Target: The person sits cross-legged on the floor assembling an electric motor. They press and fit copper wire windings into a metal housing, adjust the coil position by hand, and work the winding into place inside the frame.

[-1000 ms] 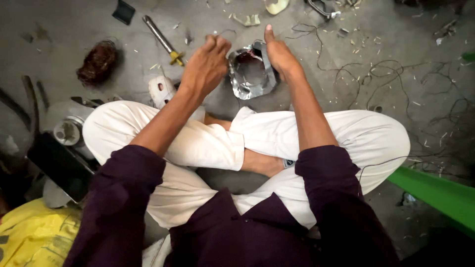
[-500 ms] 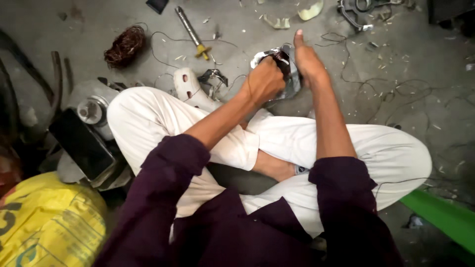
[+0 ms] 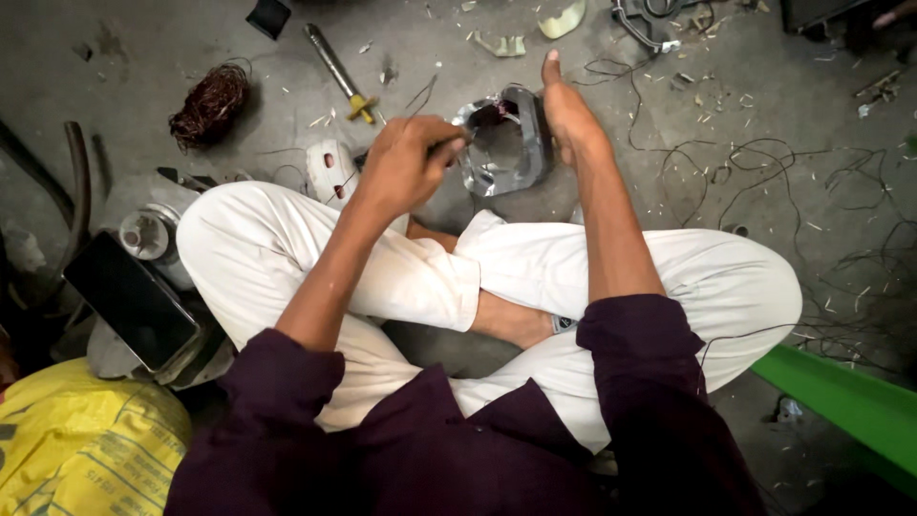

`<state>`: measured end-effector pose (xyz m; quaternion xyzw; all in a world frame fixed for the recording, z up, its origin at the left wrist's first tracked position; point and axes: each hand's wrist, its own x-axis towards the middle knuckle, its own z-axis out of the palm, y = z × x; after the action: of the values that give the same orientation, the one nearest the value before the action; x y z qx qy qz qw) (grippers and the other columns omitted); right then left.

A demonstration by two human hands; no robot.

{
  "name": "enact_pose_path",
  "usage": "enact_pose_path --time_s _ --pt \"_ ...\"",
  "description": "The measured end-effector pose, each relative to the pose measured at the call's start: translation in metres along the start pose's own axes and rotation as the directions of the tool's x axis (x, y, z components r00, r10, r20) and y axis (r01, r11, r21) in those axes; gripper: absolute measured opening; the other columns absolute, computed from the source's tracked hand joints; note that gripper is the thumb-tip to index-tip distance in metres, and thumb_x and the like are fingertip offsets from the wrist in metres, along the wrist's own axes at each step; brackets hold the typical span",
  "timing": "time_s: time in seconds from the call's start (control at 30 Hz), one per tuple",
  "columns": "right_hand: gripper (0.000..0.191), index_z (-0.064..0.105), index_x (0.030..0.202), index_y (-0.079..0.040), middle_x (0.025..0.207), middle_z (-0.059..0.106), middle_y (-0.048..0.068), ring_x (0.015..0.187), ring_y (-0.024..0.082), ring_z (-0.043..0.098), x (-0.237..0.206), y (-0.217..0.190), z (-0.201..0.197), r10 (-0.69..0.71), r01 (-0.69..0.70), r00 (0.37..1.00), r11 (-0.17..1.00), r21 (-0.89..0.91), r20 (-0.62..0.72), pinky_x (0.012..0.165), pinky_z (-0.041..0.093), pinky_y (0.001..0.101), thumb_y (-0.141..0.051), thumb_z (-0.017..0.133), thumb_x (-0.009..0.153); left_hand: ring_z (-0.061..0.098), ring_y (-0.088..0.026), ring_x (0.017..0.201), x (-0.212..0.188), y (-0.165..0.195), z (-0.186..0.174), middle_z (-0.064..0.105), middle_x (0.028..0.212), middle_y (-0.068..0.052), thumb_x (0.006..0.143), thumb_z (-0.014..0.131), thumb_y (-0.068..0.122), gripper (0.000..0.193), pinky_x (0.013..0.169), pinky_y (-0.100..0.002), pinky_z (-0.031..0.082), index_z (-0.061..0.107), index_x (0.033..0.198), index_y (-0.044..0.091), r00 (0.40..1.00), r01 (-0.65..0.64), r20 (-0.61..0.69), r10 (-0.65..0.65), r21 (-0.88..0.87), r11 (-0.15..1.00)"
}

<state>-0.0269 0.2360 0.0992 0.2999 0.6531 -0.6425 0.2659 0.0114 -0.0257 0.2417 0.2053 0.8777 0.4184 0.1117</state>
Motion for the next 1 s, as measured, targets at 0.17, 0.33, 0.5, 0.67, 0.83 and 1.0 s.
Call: enact_pose_path --time_s 0.17,0.33,0.5,0.67,0.83,1.0 --pt "0.09 0.045 0.145 -0.002 0.126 0.071 0.012 0.115 0.023 0.066 0.0 0.004 0.001 -0.096 0.096 0.995 0.995 0.017 -0.016 0.099 0.051 0.0443 -0.075 0.027 0.095 0.068 -0.041 0.089 0.001 -0.005 0.023 0.074 0.099 -0.016 0.087 0.069 0.012 0.016 0.077 -0.051 0.052 0.077 0.101 0.009 0.997 -0.039 0.072 0.029 0.136 0.99" --pt "0.085 0.057 0.14 -0.002 0.105 0.07 0.014 0.089 0.026 0.064 0.005 0.006 -0.003 -0.074 0.072 0.997 0.994 0.083 0.03 0.084 0.054 0.0458 -0.07 0.026 0.099 0.068 -0.041 0.094 0.022 -0.014 0.081 0.072 0.098 -0.018 0.088 0.067 0.012 0.019 0.08 -0.052 0.051 0.077 0.103 0.011 0.994 0.108 0.005 -0.108 0.091 0.99" --pt "0.09 0.063 0.137 0.0 0.116 0.075 0.011 0.103 0.022 0.071 0.006 0.007 -0.006 -0.079 0.065 0.988 0.992 0.11 0.129 0.098 0.054 0.041 -0.072 0.025 0.1 0.068 -0.04 0.091 0.041 -0.019 0.112 0.073 0.096 -0.02 0.092 0.065 0.01 0.015 0.077 -0.048 0.051 0.073 0.103 0.007 0.969 0.185 -0.135 -0.209 -0.167 0.968" --pt "0.089 0.056 0.141 -0.003 0.13 0.071 0.012 0.114 0.023 0.066 0.009 0.006 -0.007 -0.013 0.011 0.999 0.999 0.038 0.045 0.102 0.049 0.0434 -0.073 0.022 0.097 0.072 -0.027 0.08 0.025 -0.031 0.076 0.075 0.089 -0.014 0.1 0.059 0.009 0.013 0.076 -0.036 0.055 0.07 0.105 0.004 0.969 0.112 -0.147 -0.2 -0.457 0.882" --pt "0.083 0.045 0.144 -0.006 0.13 0.068 0.015 0.117 0.028 0.064 0.019 0.016 -0.011 -0.052 0.048 0.998 0.995 0.089 0.038 0.101 0.05 0.0457 -0.071 0.027 0.096 0.07 -0.032 0.081 -0.001 -0.026 0.051 0.073 0.089 -0.016 0.097 0.06 0.013 0.016 0.076 -0.041 0.053 0.069 0.106 0.003 0.971 0.213 -0.06 -0.232 -0.226 0.951" --pt "0.069 0.047 0.143 -0.007 0.133 0.07 0.014 0.116 0.025 0.071 0.032 0.028 -0.019 -0.146 0.093 0.977 0.948 0.306 0.156 0.1 0.057 0.0402 -0.064 0.036 0.104 0.067 -0.044 0.092 0.0 -0.008 0.066 0.071 0.097 -0.022 0.095 0.058 0.016 0.02 0.08 -0.052 0.05 0.069 0.106 0.003 0.986 -0.008 -0.169 0.008 -0.001 1.0"
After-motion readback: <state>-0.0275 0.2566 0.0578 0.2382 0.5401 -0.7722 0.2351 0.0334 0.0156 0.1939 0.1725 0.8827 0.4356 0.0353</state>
